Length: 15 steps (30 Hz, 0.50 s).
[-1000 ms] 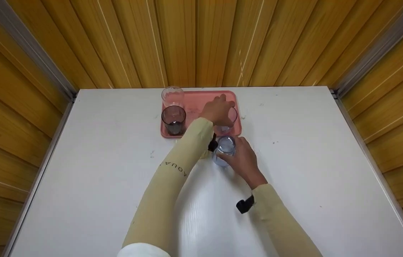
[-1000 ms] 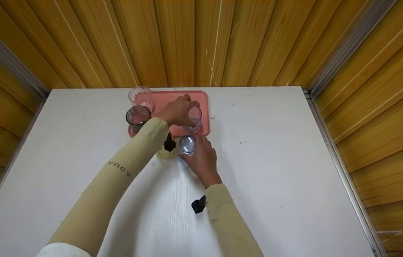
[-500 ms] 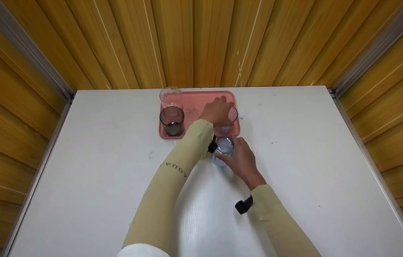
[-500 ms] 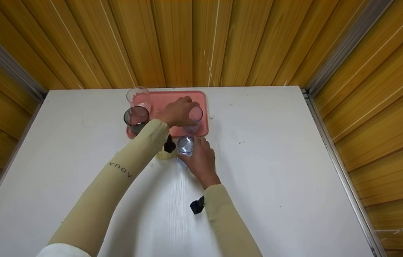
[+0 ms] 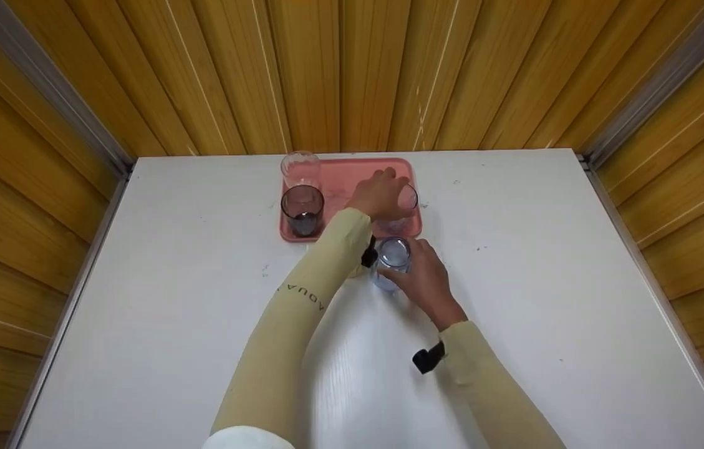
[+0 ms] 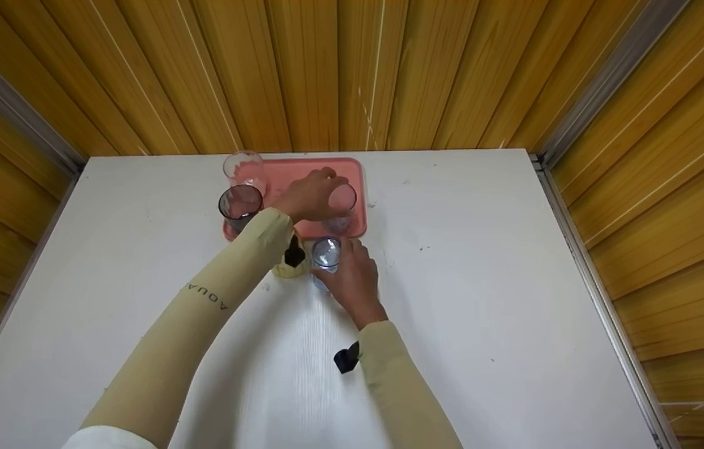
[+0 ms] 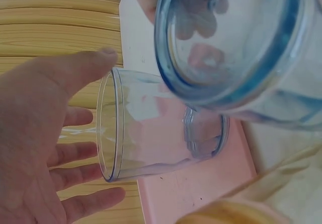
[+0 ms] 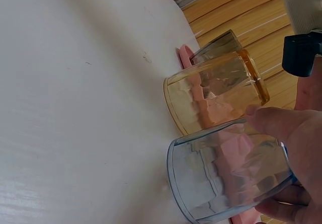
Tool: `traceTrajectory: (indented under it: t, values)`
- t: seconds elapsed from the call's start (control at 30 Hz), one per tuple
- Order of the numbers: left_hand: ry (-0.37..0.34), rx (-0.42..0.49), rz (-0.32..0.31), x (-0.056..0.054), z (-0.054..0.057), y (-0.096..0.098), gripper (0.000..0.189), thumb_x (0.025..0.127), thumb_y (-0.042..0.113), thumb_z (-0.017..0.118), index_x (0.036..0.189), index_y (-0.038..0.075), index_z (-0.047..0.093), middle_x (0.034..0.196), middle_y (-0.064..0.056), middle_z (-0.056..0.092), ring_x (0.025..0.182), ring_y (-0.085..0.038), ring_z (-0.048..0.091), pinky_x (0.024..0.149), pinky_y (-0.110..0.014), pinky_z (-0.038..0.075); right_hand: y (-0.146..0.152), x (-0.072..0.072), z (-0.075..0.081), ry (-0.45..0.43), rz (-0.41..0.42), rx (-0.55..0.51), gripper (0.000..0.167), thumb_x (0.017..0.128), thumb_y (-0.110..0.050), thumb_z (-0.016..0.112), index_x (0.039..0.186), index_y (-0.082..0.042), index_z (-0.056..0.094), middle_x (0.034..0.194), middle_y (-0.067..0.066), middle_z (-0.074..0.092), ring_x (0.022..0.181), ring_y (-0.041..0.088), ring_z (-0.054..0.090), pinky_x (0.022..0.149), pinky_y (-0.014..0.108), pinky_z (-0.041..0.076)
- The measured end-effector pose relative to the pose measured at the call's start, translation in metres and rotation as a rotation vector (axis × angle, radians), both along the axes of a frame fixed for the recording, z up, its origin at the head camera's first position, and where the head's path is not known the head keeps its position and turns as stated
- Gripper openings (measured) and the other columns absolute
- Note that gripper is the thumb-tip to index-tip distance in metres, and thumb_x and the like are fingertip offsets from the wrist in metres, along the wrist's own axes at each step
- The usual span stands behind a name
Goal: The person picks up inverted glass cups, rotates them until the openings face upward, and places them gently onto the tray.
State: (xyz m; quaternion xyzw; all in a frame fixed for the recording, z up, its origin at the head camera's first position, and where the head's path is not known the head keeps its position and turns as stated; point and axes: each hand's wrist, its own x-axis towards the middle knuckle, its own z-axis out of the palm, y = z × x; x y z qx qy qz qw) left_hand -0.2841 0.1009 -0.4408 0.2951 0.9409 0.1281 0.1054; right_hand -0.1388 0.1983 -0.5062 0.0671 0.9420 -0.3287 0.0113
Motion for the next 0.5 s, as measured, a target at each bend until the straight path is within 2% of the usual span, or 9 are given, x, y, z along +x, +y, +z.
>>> traceTrajectory:
  t: [0.2,0.5]
  values:
    - [0.001,0.006,-0.005,-0.0006,0.0018,-0.0039,0.064,0.085,0.048,0.066,0.141,0.022,0.048,0.140,-0.005,0.047,0.123,-0.021,0.049,0.104,-0.045,0.047,0.0015,-0.0010,0.0010,-0.027,-0.004,-0.019,0.079,0.079,-0.039,0.078,0.142,-0.012,0.038,0.132,0.010,0.049,0.124,0.025,0.050,0.108,0.047,0.042]
    - [0.031,-0.005,-0.045,-0.0008,0.0053,-0.0053,0.064,0.087,0.050,0.063,0.142,0.022,0.047,0.141,-0.006,0.046,0.125,-0.022,0.048,0.104,-0.044,0.047,0.0053,-0.0014,0.0013,-0.049,-0.042,-0.077,0.080,0.079,-0.040,0.078,0.143,-0.014,0.037,0.135,0.007,0.047,0.130,0.025,0.046,0.111,0.048,0.039]
